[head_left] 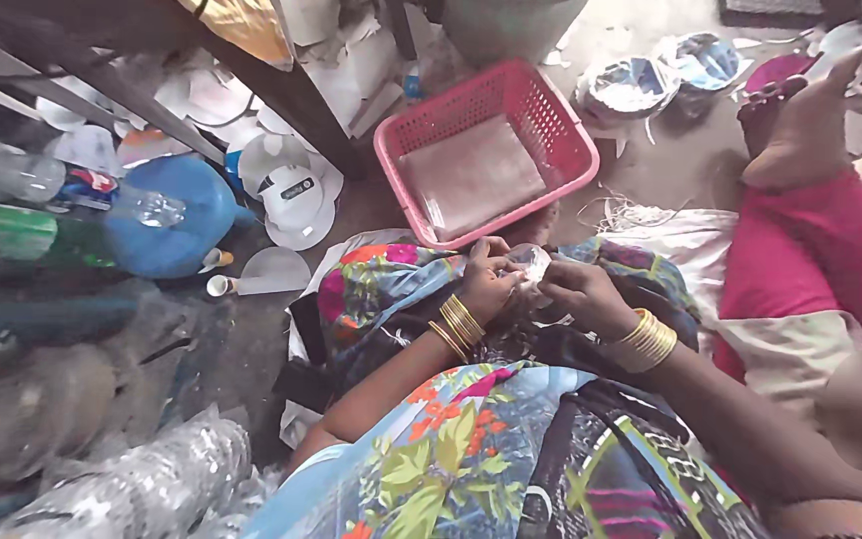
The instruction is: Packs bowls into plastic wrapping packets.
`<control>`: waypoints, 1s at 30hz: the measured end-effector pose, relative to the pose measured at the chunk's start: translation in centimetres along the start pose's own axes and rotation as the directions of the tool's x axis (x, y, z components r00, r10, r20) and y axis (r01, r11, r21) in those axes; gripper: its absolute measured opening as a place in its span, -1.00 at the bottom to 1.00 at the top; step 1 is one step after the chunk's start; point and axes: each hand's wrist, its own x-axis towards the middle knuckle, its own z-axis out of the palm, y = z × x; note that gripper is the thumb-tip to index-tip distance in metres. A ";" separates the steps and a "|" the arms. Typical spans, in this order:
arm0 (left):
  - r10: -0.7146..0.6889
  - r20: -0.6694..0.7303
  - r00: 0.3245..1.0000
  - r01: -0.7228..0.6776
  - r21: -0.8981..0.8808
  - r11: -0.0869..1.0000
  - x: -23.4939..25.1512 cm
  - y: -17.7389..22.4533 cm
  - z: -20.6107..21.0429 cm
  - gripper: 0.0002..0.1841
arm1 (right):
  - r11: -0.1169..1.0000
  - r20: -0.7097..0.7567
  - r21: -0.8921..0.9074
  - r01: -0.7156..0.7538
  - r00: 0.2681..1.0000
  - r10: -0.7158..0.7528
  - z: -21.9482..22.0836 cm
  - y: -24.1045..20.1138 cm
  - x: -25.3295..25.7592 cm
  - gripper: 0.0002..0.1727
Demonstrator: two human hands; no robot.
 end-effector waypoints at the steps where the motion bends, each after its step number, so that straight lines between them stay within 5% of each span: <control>1: 0.023 -0.001 1.000 -0.023 0.035 0.999 0.0 -0.2 0.1 -0.94 | 1.000 0.002 -0.010 -0.013 1.000 0.013 0.0 0.3 -0.2 -0.79; 9: 0.134 -0.024 0.991 -0.130 0.137 0.982 -1.0 -0.2 1.2 -0.88 | 0.994 -0.016 0.091 -0.054 0.998 0.056 0.5 1.0 -1.6 -0.82; 13: 0.060 0.181 0.982 -0.089 0.156 0.984 -1.0 -0.6 0.1 -0.82 | 0.994 0.014 -0.049 -0.100 0.995 0.100 -0.6 2.0 -1.4 -0.67; 16: 0.110 0.164 0.980 -0.137 0.163 0.977 -1.5 -2.1 -0.3 -0.54 | 0.968 -0.177 -0.211 -0.136 0.979 0.099 -1.8 3.0 -1.0 -0.47; 19: 0.109 0.331 0.937 -0.244 0.402 0.883 -1.6 -2.3 0.0 -0.07 | 0.936 -0.252 -0.282 -0.212 0.957 0.141 -2.1 2.6 0.1 -0.38; 21: -0.038 0.527 0.849 -0.312 0.557 0.769 -1.6 -1.7 0.9 0.05 | 0.909 -0.181 -0.317 -0.271 0.958 0.223 -1.9 1.7 1.4 -0.31; 24: -0.237 0.662 0.711 -0.356 0.630 0.690 -1.0 -1.1 2.1 -0.08 | 0.869 0.021 -0.354 -0.346 0.926 0.378 -2.7 1.3 4.9 -0.17; 27: -0.290 0.688 0.666 -0.377 0.645 0.664 -0.6 -0.7 2.4 -0.14 | 0.835 0.210 -0.433 -0.340 0.863 0.460 -3.2 1.7 7.6 -0.25; 30: -0.302 0.695 0.652 -0.367 0.638 0.677 -0.5 -0.7 2.3 -0.17 | 0.803 0.220 -0.518 -0.294 0.862 0.457 -2.3 2.1 8.5 -0.48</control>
